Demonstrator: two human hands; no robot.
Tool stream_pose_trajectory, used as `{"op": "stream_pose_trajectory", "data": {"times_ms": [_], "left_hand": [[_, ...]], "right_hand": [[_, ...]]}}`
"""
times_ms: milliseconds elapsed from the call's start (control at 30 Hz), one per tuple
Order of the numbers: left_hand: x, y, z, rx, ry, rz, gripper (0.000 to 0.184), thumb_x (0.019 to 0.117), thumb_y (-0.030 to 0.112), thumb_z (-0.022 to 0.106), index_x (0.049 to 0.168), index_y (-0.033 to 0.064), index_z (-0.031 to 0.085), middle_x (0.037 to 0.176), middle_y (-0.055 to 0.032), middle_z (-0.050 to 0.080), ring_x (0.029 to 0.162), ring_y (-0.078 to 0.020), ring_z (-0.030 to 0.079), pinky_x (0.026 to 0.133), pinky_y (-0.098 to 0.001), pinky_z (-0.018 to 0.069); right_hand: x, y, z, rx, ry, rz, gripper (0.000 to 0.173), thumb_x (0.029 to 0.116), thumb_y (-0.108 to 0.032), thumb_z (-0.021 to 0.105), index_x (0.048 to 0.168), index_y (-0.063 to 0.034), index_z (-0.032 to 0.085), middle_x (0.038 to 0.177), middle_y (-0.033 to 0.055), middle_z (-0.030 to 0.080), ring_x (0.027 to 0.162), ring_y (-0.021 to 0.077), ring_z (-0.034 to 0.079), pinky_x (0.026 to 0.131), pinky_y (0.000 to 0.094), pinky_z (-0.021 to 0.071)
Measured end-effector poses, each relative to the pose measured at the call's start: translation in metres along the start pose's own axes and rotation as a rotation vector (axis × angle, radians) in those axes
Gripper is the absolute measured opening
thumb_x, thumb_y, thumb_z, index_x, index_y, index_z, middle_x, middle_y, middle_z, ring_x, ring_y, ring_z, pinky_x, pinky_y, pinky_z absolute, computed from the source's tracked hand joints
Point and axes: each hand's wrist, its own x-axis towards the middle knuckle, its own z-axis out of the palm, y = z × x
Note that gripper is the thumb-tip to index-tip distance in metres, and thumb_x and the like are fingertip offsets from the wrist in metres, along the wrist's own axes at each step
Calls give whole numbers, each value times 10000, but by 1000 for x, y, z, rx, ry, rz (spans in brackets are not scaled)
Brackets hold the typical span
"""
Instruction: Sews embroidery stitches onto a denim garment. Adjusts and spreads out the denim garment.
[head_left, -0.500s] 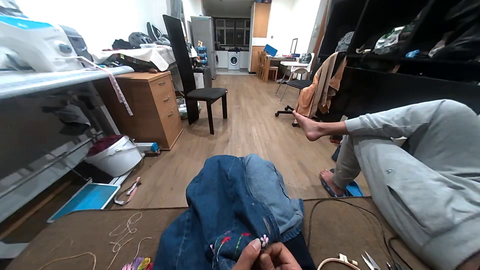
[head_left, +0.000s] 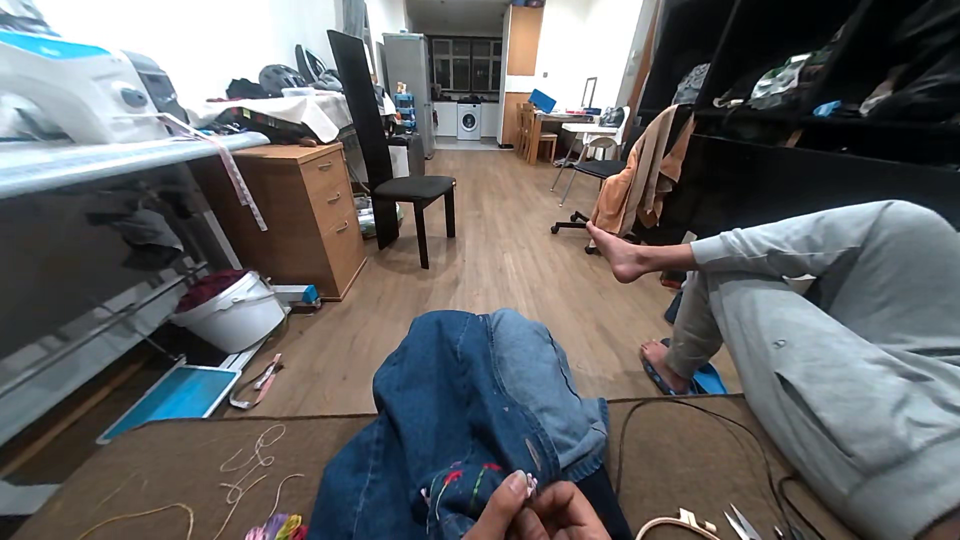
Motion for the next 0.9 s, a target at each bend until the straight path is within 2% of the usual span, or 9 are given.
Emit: {"op": "stream_pose_trajectory", "data": {"times_ms": [300, 367, 433, 500, 567, 633, 733, 833, 900], "left_hand": [[0, -3, -3, 22, -26, 22, 285, 1048, 127, 479, 922, 105, 733, 833, 51, 739, 828, -33, 694, 864, -243, 564], [-1, -3, -4, 19, -18, 36, 266, 1046, 128, 501, 934, 98, 739, 846, 50, 742, 843, -33, 695, 867, -241, 565], [-3, -5, -6, 35, -32, 67, 233, 1054, 127, 510, 1004, 80, 733, 918, 51, 754, 920, -38, 703, 928, -256, 561], [-3, -6, -7, 49, -27, 90, 211, 1046, 112, 531, 1034, 54, 734, 960, 36, 766, 965, -54, 713, 965, -279, 560], [-2, -8, -9, 71, -47, 124, 187, 1034, 92, 555, 1029, 63, 739, 959, 46, 767, 972, -49, 710, 977, -280, 554], [0, -12, -11, 82, -69, 163, 175, 1022, 84, 573, 1029, 71, 747, 957, 43, 769, 975, -55, 710, 981, -290, 552], [1, -10, -9, 25, -33, 165, 148, 1001, 84, 604, 997, 72, 751, 943, 28, 759, 952, -63, 703, 955, -293, 559], [0, -6, -7, -9, -6, 125, 138, 1005, 78, 595, 987, 71, 732, 932, 35, 750, 936, -54, 700, 936, -279, 563], [1, -7, -7, -12, -12, 125, 156, 1009, 74, 584, 996, 68, 739, 936, 30, 758, 942, -63, 706, 941, -288, 565]], "right_hand": [[7, -13, -4, -111, -22, -173, 312, 864, 109, 637, 1066, -110, 544, 927, -96, 665, 811, 11, 669, 769, 237, 606], [11, -16, -9, -267, -80, -231, 281, 879, 41, 682, 1134, -13, 574, 1001, -35, 640, 847, 13, 667, 770, 225, 613], [17, -20, -15, -462, -126, -286, 228, 892, -46, 740, 1067, 82, 670, 987, 98, 631, 800, 57, 662, 704, 210, 603], [24, -27, -19, -611, -157, -321, 135, 901, -99, 748, 925, 31, 721, 944, 117, 630, 791, 63, 643, 694, 181, 573], [31, -35, -21, -692, -215, -332, 122, 914, -139, 736, 872, -24, 734, 932, 103, 638, 896, 123, 615, 801, 249, 523], [38, -44, -19, -727, -276, -308, 104, 928, -115, 695, 883, -24, 718, 914, 97, 653, 919, 168, 611, 831, 310, 495], [45, -55, -16, -645, -269, -182, 93, 961, -53, 635, 1008, 27, 628, 871, 57, 656, 776, 95, 657, 689, 259, 569], [49, -58, -21, -554, -261, -44, 246, 964, -92, 644, 1160, 49, 601, 930, 38, 651, 809, 68, 649, 701, 248, 562], [49, -53, -27, -588, -307, -36, 201, 941, -129, 691, 1068, 27, 691, 987, 70, 651, 863, 86, 638, 728, 240, 552]]}}
